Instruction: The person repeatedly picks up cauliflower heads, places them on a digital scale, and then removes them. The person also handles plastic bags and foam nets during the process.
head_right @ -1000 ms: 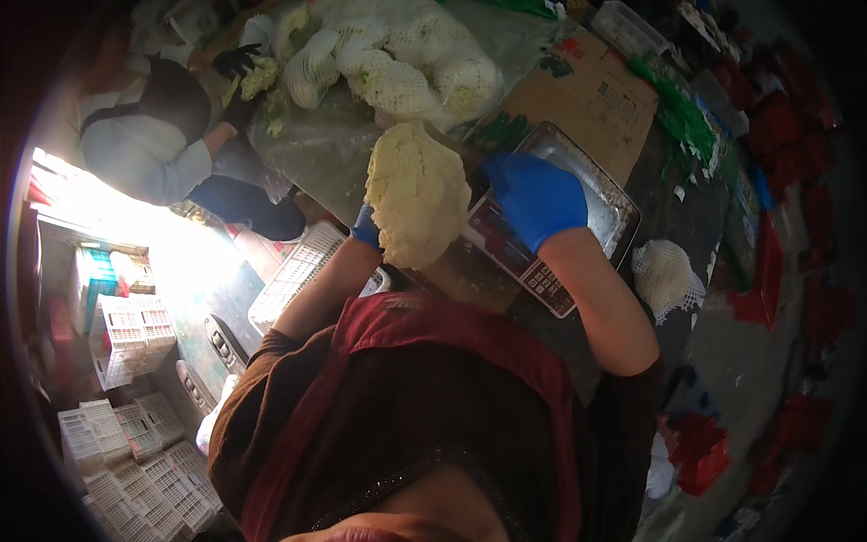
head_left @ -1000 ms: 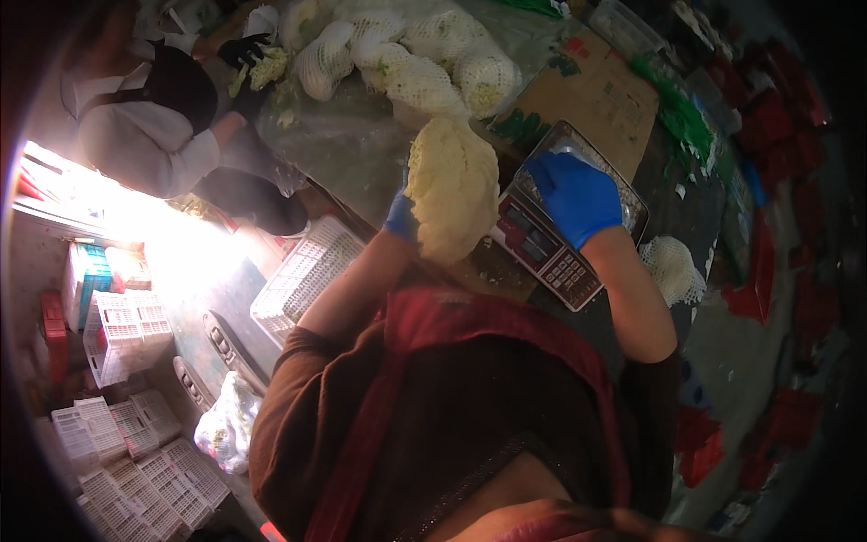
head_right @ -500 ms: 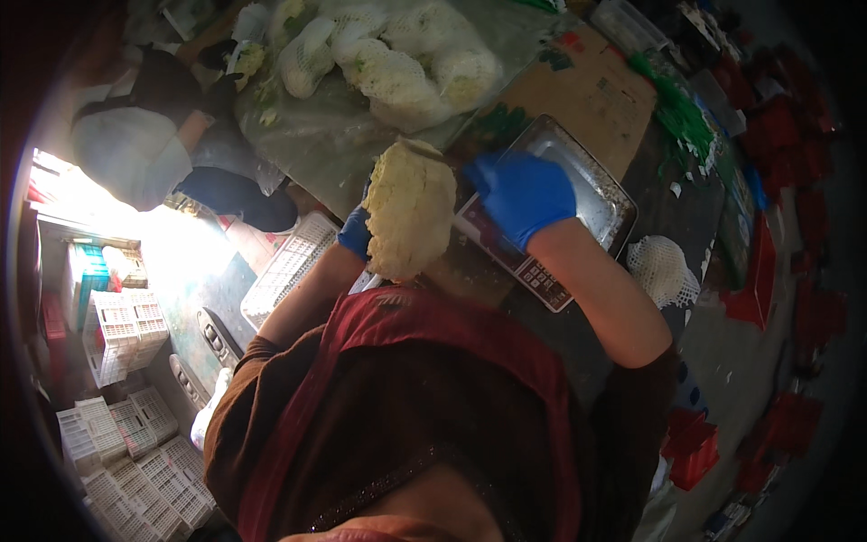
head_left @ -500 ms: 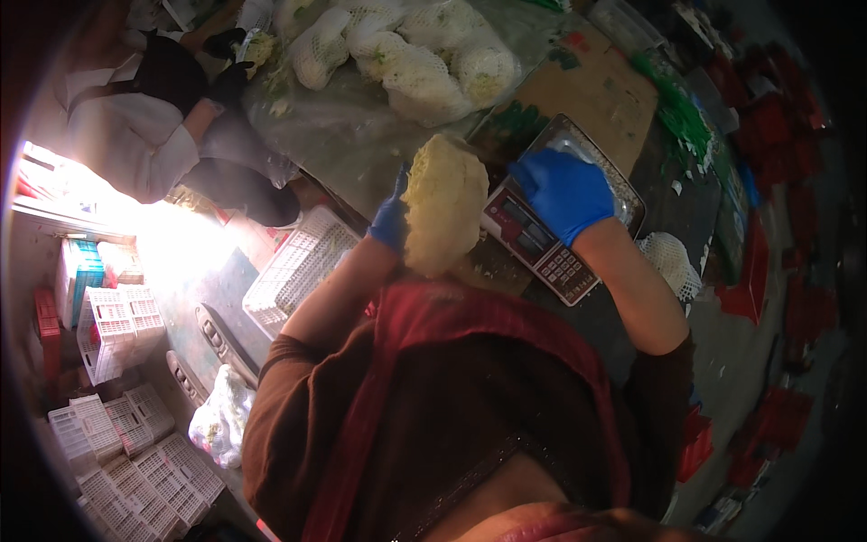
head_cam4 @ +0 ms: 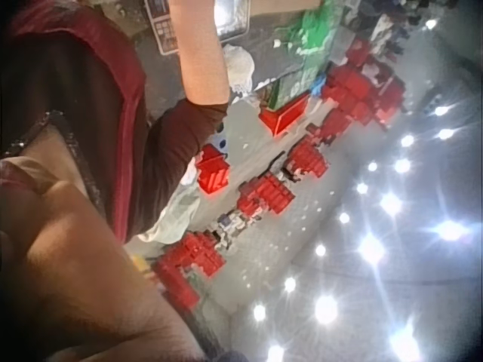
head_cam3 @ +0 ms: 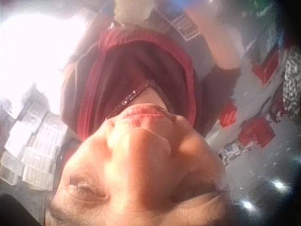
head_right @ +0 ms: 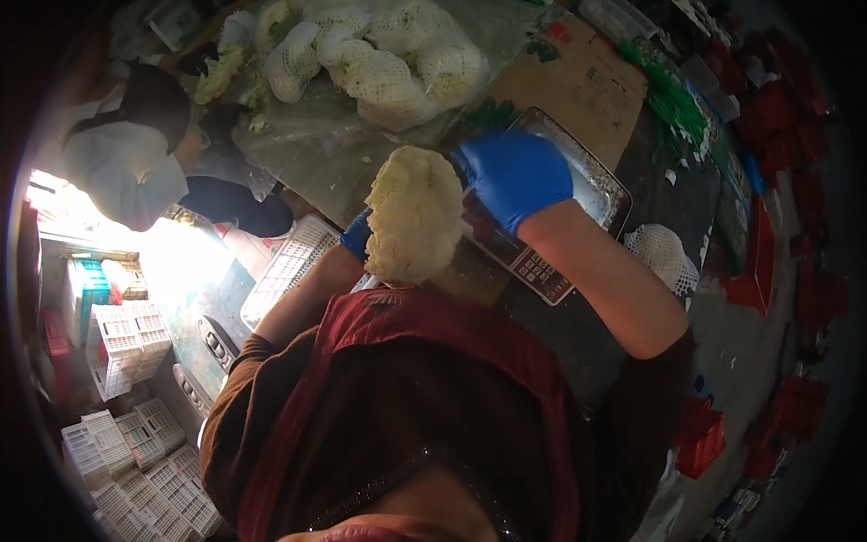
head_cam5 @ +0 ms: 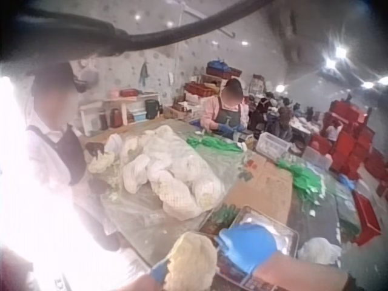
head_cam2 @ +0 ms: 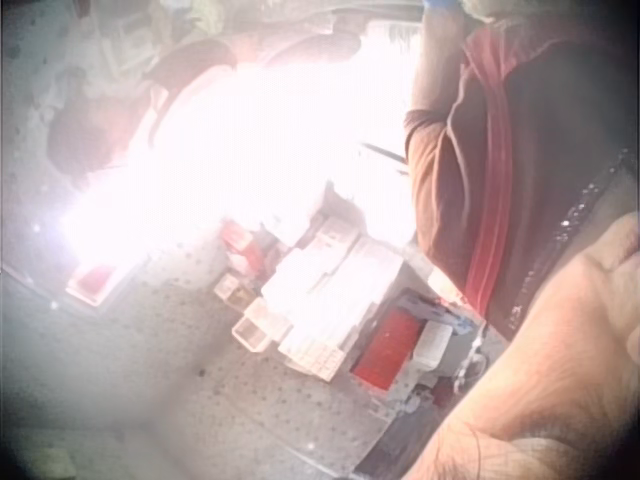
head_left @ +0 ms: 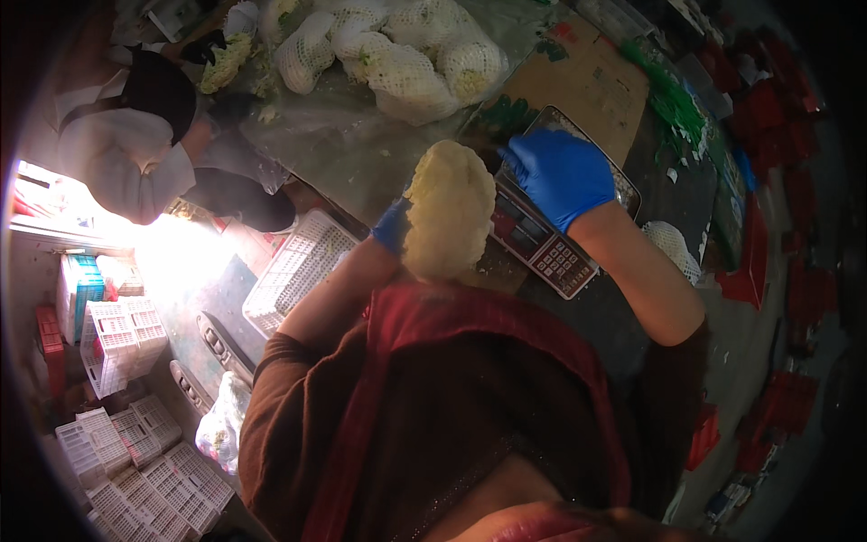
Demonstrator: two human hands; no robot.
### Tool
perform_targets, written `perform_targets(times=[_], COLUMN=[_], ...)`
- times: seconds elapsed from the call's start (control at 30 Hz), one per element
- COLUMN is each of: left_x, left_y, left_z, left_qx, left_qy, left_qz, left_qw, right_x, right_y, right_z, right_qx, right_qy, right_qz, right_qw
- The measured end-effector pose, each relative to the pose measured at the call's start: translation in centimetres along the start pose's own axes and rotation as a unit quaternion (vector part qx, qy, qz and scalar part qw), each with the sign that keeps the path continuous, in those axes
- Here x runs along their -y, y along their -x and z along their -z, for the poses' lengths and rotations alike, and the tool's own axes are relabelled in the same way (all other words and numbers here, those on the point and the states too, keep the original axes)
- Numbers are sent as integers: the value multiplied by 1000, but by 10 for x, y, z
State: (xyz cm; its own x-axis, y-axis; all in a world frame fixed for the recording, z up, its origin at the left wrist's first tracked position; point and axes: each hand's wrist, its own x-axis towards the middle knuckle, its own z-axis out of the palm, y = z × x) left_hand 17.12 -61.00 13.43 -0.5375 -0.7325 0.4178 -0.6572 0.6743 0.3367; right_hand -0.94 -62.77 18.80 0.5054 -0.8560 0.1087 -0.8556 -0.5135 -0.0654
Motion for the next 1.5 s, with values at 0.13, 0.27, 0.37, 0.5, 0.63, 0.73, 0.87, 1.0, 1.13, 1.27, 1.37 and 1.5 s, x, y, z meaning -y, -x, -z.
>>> perform_targets(times=[0.13,0.27,0.37,0.5,0.63,0.73,0.87,1.0,1.13,1.27,1.37,1.5], left_x=[10,20,15,4,26,52,79,91,95,82,83,119], left_y=[-3,-9,-9,3,18,26,22,4,-21,-29,-14,22], left_z=[6,8,6,-7,-28,-46,-63,-68,-57,-38,-33,-54], left_qx=[-36,-50,-48,2,59,55,-13,-58,-97,-137,-68,130], left_qy=[-31,-25,-17,-4,348,399,586,647,629,577,569,836], left_qz=[-164,-229,-199,-49,34,38,125,149,123,-2,109,159], left_qw=[985,972,979,999,935,915,800,745,762,805,813,509], right_x=[-4,-9,-10,-12,-26,-41,-16,17,41,35,17,-9], right_y=[2,1,-3,-6,8,19,38,39,34,26,33,32], right_z=[-4,-6,-5,1,-13,-52,-132,-154,-118,-98,-107,-126], right_qx=[7,-15,0,-37,-68,-49,-61,92,-57,-79,-89,-69], right_qy=[20,47,40,33,-163,-480,-807,-906,-918,-860,-897,-926], right_qz=[37,33,25,-14,-69,-272,-341,-302,-100,-118,-166,-258], right_qw=[999,998,999,999,982,833,479,282,380,490,400,266])
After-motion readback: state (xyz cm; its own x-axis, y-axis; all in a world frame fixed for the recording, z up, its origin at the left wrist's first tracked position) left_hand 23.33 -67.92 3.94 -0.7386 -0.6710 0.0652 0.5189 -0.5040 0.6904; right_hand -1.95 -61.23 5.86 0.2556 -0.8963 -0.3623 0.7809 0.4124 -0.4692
